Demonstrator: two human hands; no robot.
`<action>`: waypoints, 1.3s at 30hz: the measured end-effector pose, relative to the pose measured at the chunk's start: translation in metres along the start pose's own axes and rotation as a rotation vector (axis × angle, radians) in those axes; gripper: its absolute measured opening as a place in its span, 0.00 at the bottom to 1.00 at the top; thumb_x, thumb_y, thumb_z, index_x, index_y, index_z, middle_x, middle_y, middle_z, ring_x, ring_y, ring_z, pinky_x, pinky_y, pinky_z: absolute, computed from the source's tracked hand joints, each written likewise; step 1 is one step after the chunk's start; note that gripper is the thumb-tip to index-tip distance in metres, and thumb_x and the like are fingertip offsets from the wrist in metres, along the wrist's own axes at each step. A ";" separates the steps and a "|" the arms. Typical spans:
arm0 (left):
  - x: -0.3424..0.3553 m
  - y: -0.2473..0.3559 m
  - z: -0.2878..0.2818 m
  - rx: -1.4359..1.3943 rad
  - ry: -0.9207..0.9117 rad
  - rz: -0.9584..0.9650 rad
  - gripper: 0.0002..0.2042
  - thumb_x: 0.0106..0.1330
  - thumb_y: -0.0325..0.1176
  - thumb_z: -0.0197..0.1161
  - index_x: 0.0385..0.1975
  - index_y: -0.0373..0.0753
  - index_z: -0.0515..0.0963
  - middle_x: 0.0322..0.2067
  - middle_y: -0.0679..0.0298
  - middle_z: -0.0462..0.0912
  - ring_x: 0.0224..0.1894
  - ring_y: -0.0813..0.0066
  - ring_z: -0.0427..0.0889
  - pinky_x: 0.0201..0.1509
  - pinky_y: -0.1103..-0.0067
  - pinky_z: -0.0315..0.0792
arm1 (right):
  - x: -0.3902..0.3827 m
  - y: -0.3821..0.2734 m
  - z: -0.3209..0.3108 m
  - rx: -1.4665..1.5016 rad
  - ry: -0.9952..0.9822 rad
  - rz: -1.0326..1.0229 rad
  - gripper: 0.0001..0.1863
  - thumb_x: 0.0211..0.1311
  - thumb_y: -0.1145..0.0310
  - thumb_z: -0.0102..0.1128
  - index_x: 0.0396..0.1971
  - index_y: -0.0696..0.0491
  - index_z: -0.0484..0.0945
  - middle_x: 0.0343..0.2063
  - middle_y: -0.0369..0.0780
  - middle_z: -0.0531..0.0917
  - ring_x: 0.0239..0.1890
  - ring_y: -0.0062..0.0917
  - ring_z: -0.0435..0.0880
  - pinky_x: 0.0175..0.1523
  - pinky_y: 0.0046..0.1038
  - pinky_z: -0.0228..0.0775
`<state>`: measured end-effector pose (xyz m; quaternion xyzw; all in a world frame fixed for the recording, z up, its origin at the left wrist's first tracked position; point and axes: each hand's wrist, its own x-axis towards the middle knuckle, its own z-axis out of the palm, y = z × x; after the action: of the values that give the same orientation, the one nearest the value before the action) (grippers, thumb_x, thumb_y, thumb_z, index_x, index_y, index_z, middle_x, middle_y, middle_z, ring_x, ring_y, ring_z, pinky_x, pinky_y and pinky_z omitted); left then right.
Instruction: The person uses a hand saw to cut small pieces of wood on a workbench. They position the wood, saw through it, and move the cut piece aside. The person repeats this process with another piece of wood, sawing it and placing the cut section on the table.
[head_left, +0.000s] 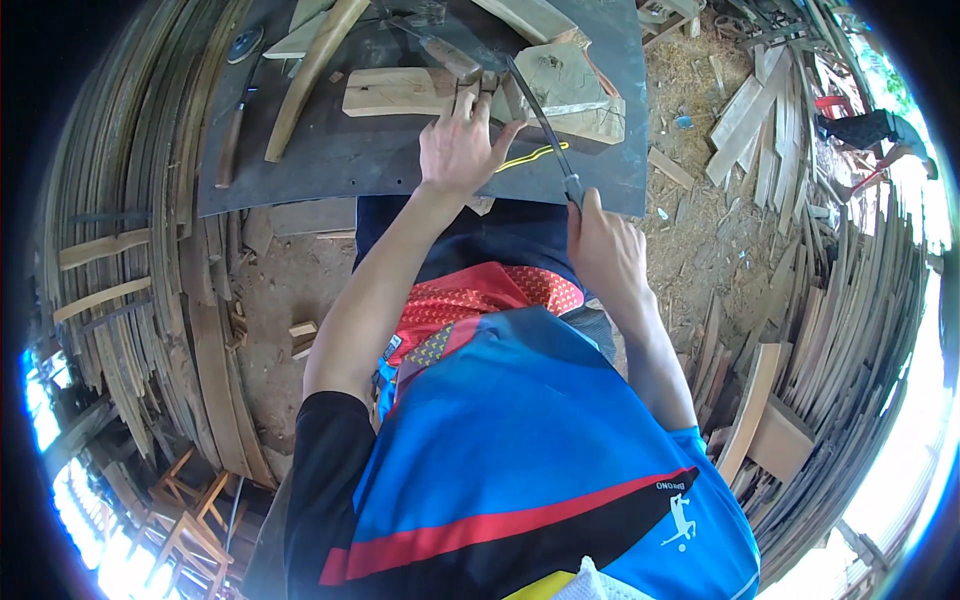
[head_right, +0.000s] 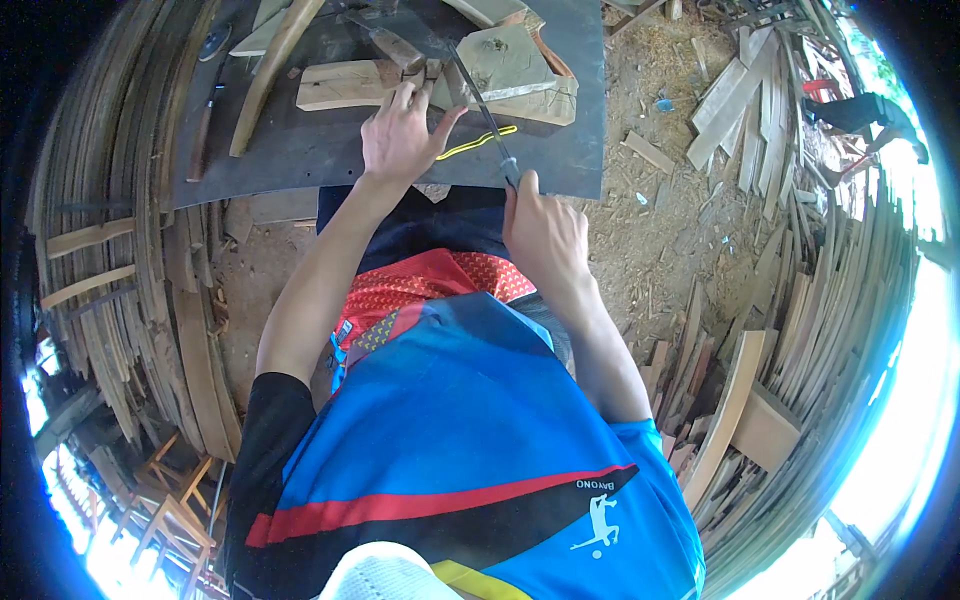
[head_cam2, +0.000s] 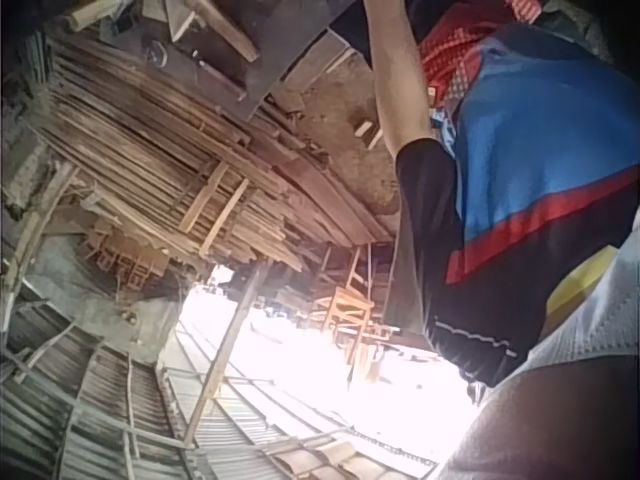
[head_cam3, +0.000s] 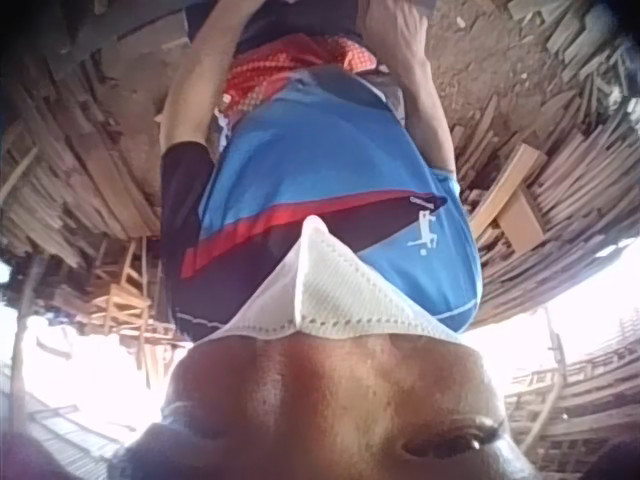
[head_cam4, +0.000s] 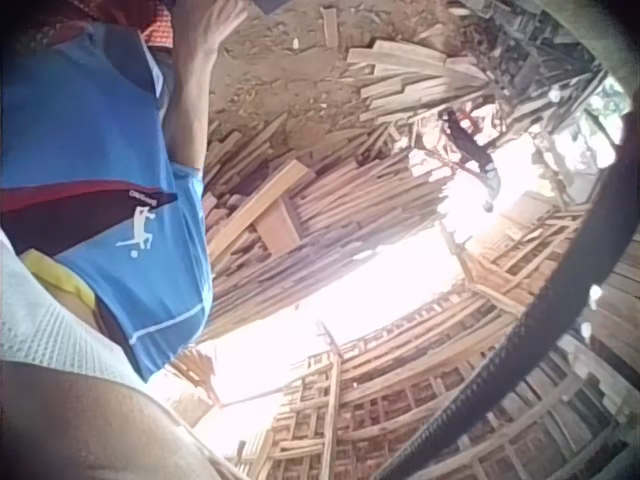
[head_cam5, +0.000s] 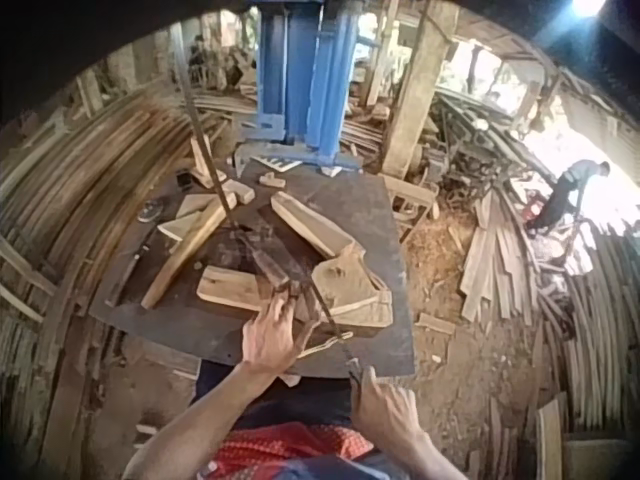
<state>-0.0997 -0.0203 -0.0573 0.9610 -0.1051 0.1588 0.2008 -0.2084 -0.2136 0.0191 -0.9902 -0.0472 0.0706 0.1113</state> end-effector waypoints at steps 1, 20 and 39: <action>0.001 -0.002 0.000 0.006 0.020 0.013 0.33 0.66 0.63 0.58 0.53 0.36 0.79 0.47 0.59 0.83 0.43 0.61 0.86 0.42 0.65 0.81 | -0.007 0.005 -0.006 0.008 0.004 -0.029 0.14 0.75 0.60 0.47 0.36 0.56 0.68 0.14 0.50 0.79 0.19 0.50 0.82 0.27 0.49 0.72; 0.041 0.014 -0.037 0.122 -0.326 -0.069 0.33 0.58 0.62 0.65 0.48 0.36 0.82 0.47 0.51 0.83 0.49 0.57 0.84 0.52 0.63 0.78 | -0.021 0.067 0.004 0.789 0.066 0.129 0.15 0.76 0.61 0.50 0.32 0.58 0.70 0.17 0.47 0.76 0.19 0.40 0.78 0.27 0.38 0.66; 0.067 0.057 -0.008 0.199 -0.301 0.106 0.58 0.49 0.76 0.62 0.73 0.38 0.56 0.63 0.43 0.68 0.65 0.48 0.68 0.66 0.58 0.64 | -0.006 0.050 0.035 1.042 0.192 0.183 0.17 0.76 0.59 0.50 0.31 0.58 0.73 0.16 0.39 0.78 0.17 0.22 0.78 0.23 0.29 0.67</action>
<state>-0.0550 -0.0771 -0.0073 0.9821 -0.1684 0.0331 0.0780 -0.2159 -0.2555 -0.0256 -0.8060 0.0908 0.0031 0.5849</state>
